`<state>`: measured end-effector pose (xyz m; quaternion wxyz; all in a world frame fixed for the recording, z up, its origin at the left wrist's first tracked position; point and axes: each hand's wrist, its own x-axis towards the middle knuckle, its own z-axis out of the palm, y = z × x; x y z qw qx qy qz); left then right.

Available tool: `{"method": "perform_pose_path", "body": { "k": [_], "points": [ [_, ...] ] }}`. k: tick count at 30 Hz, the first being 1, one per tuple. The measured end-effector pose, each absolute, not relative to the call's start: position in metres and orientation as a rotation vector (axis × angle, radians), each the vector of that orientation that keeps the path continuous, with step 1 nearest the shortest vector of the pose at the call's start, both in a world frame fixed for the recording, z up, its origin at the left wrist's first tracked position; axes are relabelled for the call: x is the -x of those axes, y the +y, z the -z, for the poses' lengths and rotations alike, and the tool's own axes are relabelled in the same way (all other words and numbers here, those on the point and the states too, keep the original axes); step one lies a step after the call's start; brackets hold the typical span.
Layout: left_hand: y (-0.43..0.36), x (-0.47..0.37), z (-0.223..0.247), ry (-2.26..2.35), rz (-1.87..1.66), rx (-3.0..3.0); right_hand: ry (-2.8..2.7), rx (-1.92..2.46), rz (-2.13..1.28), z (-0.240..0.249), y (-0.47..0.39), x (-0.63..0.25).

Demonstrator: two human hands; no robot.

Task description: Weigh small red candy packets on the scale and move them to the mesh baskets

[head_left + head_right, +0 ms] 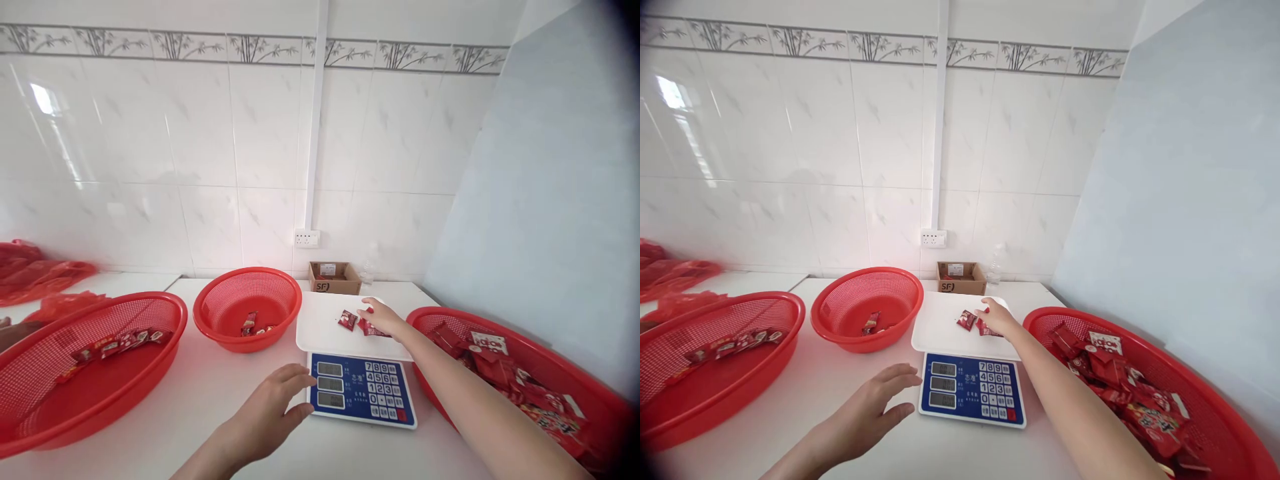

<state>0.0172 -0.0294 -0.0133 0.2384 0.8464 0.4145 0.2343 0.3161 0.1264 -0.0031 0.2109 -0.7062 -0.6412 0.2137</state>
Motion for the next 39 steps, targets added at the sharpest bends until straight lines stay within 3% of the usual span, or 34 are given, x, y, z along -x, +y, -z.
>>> {"method": "perform_pose_path", "body": {
  "k": [11,18,28,39],
  "points": [
    [-0.004,-0.025,0.007,1.138,-0.567,-2.374,-1.839,1.958,-0.725,0.012,0.135,-0.338],
    [0.057,-0.080,-0.012,0.996,-0.400,-2.545,-1.939,1.858,-0.653,0.019,0.125,-0.329],
    [0.140,-0.152,0.008,0.961,-0.225,-2.626,-1.843,1.925,-0.613,0.018,0.124,-0.351],
    [0.157,-0.128,0.012,1.169,-0.341,-2.369,-1.819,1.884,-0.765,0.014,0.137,-0.351]
  ]
}}
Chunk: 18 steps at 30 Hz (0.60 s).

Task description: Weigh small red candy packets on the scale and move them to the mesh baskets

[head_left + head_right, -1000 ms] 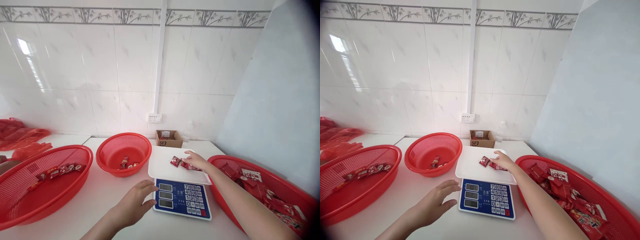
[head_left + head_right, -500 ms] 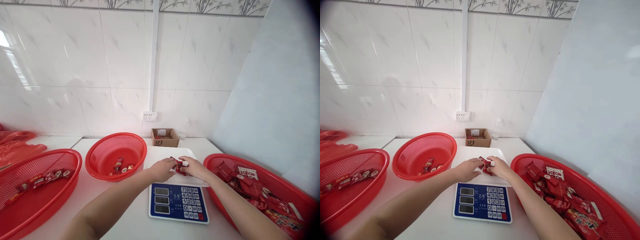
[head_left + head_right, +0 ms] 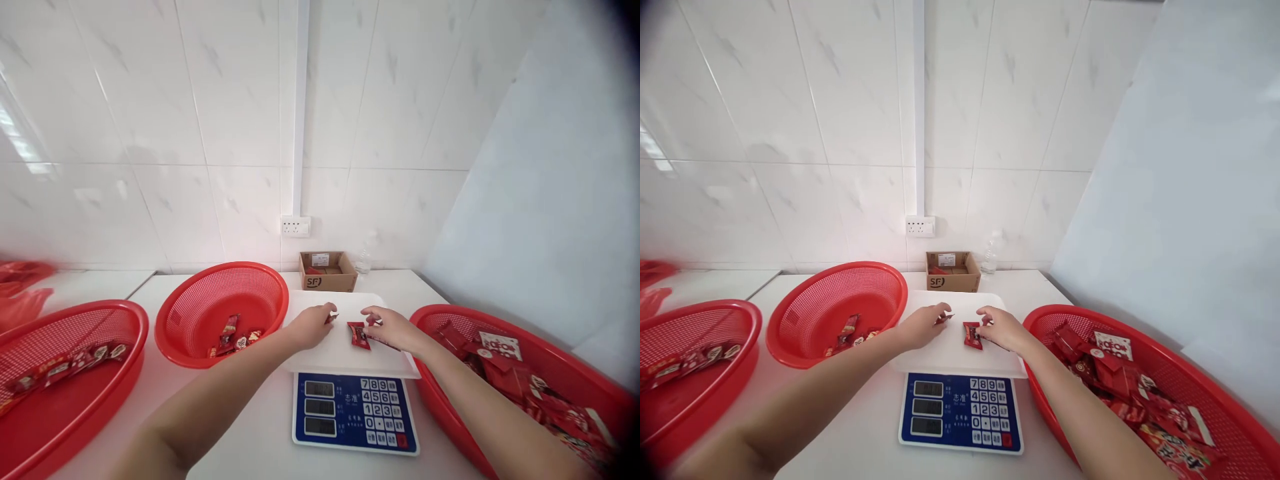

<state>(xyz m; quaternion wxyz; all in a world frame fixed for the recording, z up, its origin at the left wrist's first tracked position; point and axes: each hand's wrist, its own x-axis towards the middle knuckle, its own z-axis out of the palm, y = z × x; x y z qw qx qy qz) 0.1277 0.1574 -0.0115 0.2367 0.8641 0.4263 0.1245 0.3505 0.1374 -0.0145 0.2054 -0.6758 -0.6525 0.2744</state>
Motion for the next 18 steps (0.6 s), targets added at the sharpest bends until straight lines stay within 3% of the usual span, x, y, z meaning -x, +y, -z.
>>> {"method": "perform_pose_path", "body": {
  "k": [8,18],
  "points": [
    [0.155,-0.103,0.008,1.249,-0.293,-2.181,-1.907,1.657,-0.901,0.009,0.142,-0.321],
    [0.153,-0.100,0.006,1.315,-0.261,-2.502,-1.948,1.686,-0.433,0.011,0.143,-0.323]
  ]
}}
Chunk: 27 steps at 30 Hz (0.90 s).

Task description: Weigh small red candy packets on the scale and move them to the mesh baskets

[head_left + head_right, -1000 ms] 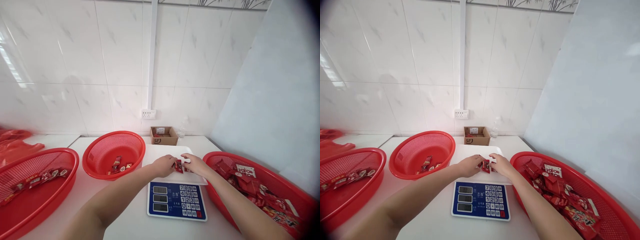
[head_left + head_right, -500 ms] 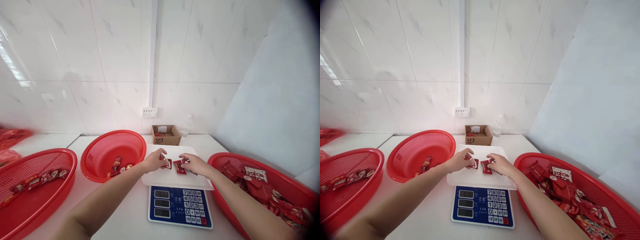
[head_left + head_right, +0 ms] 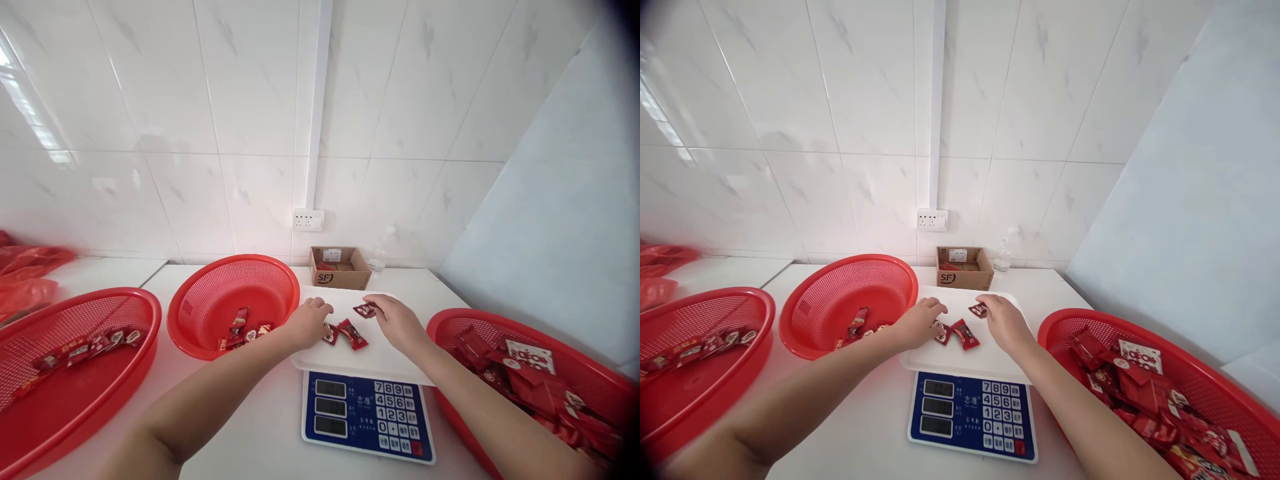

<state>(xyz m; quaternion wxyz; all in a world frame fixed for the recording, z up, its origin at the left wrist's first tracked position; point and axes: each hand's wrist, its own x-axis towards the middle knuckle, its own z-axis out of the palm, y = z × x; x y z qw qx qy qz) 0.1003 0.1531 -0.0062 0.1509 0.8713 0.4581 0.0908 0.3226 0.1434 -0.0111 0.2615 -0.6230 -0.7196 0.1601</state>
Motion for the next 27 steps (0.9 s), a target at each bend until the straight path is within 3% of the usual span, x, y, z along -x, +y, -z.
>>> {"method": "perform_pose_path", "body": {
  "k": [12,27],
  "points": [
    [0.145,-0.097,0.008,1.301,-0.103,-2.621,-2.279,1.694,-0.417,0.035,0.122,-0.336],
    [0.134,-0.120,0.017,1.109,-0.218,-2.785,-2.261,1.671,-0.486,0.029,0.126,-0.326]
  ]
}}
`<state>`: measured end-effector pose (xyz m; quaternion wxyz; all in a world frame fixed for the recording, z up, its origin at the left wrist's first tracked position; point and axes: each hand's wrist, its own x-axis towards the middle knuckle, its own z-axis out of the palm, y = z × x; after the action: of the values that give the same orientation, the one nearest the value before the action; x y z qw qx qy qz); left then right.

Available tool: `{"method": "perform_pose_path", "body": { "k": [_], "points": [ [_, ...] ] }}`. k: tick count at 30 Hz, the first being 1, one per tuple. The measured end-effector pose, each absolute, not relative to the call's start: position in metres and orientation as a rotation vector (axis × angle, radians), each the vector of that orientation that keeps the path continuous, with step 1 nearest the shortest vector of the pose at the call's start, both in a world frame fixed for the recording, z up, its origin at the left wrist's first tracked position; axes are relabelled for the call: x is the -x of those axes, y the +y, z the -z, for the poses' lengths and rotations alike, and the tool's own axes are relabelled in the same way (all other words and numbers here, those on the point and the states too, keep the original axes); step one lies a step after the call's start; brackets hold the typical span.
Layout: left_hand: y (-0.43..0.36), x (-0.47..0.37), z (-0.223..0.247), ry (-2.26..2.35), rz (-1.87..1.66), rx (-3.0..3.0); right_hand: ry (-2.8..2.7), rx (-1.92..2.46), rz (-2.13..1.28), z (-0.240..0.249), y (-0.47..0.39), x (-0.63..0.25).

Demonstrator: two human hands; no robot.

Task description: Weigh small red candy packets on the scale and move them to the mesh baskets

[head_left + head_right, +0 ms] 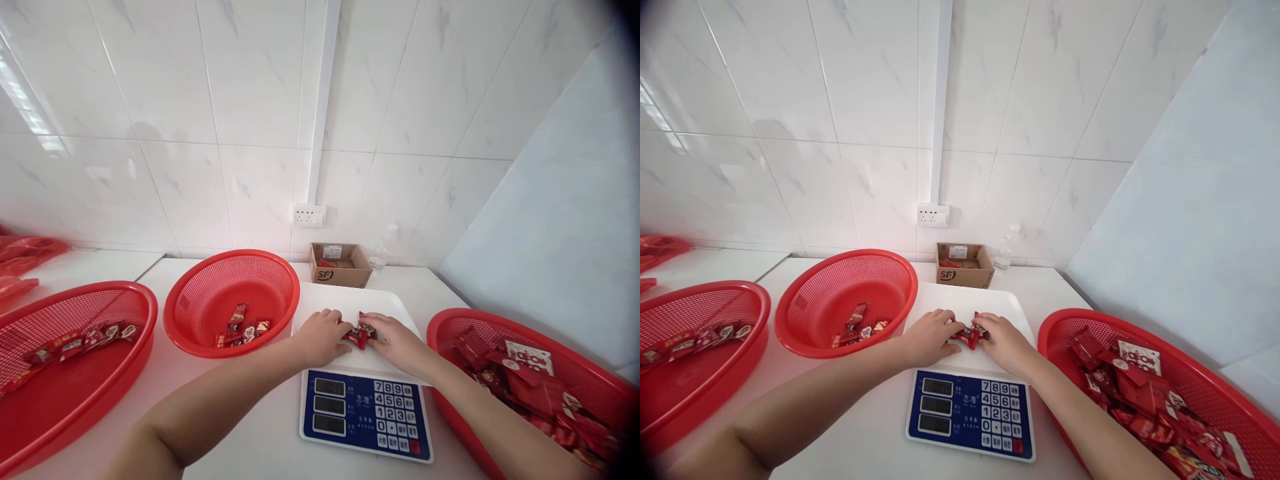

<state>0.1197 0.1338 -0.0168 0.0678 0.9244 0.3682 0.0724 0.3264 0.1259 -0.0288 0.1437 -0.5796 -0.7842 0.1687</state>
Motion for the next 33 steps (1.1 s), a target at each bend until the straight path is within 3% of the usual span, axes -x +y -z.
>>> {"method": "perform_pose_path", "body": {
  "k": [10,24,33],
  "points": [
    [0.147,-0.131,0.017,1.355,-0.221,-2.737,-2.238,1.703,-0.424,0.034,0.123,-0.336],
    [0.133,-0.112,0.009,1.053,-0.193,-2.692,-2.318,1.546,-0.440,0.037,0.128,-0.325],
    [0.144,-0.112,0.025,1.117,-0.192,-2.636,-2.309,1.519,-0.479,0.037,0.122,-0.320]
  ]
}}
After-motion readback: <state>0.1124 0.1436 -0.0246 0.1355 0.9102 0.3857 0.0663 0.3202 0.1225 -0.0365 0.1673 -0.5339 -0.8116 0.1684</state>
